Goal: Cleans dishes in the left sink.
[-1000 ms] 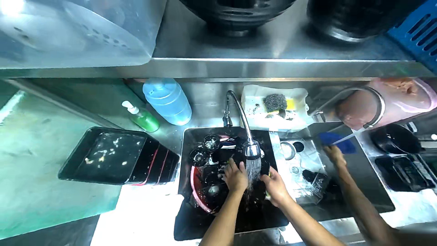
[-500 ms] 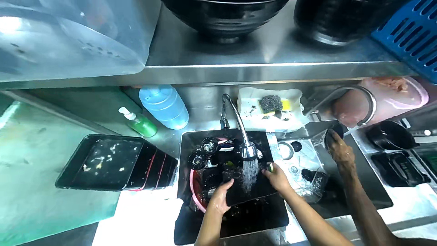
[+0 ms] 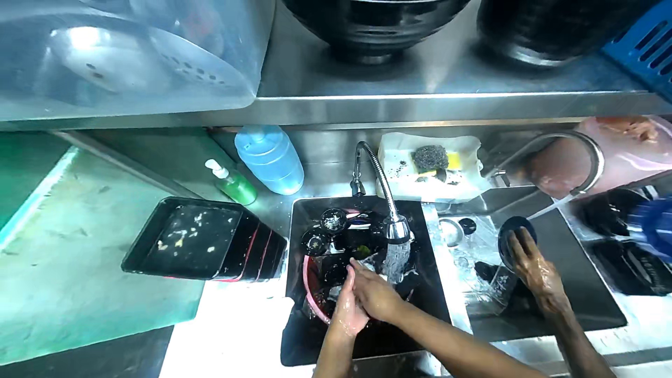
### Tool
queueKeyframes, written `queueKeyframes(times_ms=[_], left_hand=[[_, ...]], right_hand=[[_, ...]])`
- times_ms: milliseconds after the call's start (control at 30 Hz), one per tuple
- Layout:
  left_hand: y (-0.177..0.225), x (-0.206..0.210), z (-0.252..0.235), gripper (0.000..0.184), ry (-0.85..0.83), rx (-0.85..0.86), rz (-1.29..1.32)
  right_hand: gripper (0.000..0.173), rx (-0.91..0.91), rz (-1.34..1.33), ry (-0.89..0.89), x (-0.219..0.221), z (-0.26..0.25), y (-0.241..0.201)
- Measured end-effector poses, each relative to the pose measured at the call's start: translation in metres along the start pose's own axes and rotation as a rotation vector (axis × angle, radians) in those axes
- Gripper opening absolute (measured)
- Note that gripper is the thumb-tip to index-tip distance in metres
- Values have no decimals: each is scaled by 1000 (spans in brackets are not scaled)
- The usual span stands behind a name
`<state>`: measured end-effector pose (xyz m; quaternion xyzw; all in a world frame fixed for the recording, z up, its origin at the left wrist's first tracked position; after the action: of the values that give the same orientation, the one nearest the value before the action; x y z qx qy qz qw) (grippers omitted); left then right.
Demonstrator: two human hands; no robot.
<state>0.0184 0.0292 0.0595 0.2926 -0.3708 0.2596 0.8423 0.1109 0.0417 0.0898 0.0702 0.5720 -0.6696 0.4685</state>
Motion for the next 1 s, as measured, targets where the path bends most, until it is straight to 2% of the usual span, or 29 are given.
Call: queueKeyframes(times_ms=[67, 100, 167, 233, 300, 367, 433, 467, 533, 633, 733, 833, 867, 933, 1000], left_hand=[[1, -8, 7, 48, 58, -6, -63], [4, -7, 10, 49, 81, 3, -84], [7, -3, 18, 52, 91, 10, -92], [7, -2, 21, 53, 78, 12, -81], [7, -3, 18, 53, 49, 16, -48], [4, 2, 7, 57, 9, 32, -12], [4, 8, -3, 71, -17, 43, -5], [7, 11, -7, 77, 14, 66, -9], [17, 16, -9, 70, 124, 133, -38], [15, 10, -16, 50, 284, 176, -17], [7, -1, -14, 47, 349, 197, -34], [0, -12, -8, 49, 388, 169, -100], [-1, -18, -9, 49, 400, 145, -127], [-7, -22, -15, 51, 445, 65, -199], [-18, -12, -20, 52, 459, -16, -231]], right_hand=[[48, 82, 200, 120, -9, -5, 34], [49, 172, 262, 173, -18, -9, 52], [55, 389, 249, 228, -35, -10, 86], [56, 512, 208, 233, -43, -9, 93], [54, 489, 212, 252, -39, -11, 73], [52, 362, 143, 252, -24, -13, 48], [53, 241, 38, 199, -7, -13, 20], [55, 197, 1, 160, -2, -11, 7], [54, 129, -13, 94, 6, -4, -11], [51, 142, 151, 41, 3, 10, -3], [49, 294, 310, 151, -26, 10, 45], [57, 462, 51, 227, -76, 19, 77], [49, 457, -128, 341, -84, 20, 87], [33, 448, -689, 592, -87, 22, 94], [36, 410, -1024, 778, -84, 27, 70]])
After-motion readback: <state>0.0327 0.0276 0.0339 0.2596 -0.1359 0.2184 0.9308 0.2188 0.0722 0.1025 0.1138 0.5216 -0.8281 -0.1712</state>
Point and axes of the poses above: each hand's wrist, its own z-axis away from the middle knuckle, its own x-axis out of the palm, y = z × x, the point moved 3 cm from there along -z, towards the middle knuckle, and after that the axes turned 6 degrees about -y, right-handed, at the moved point
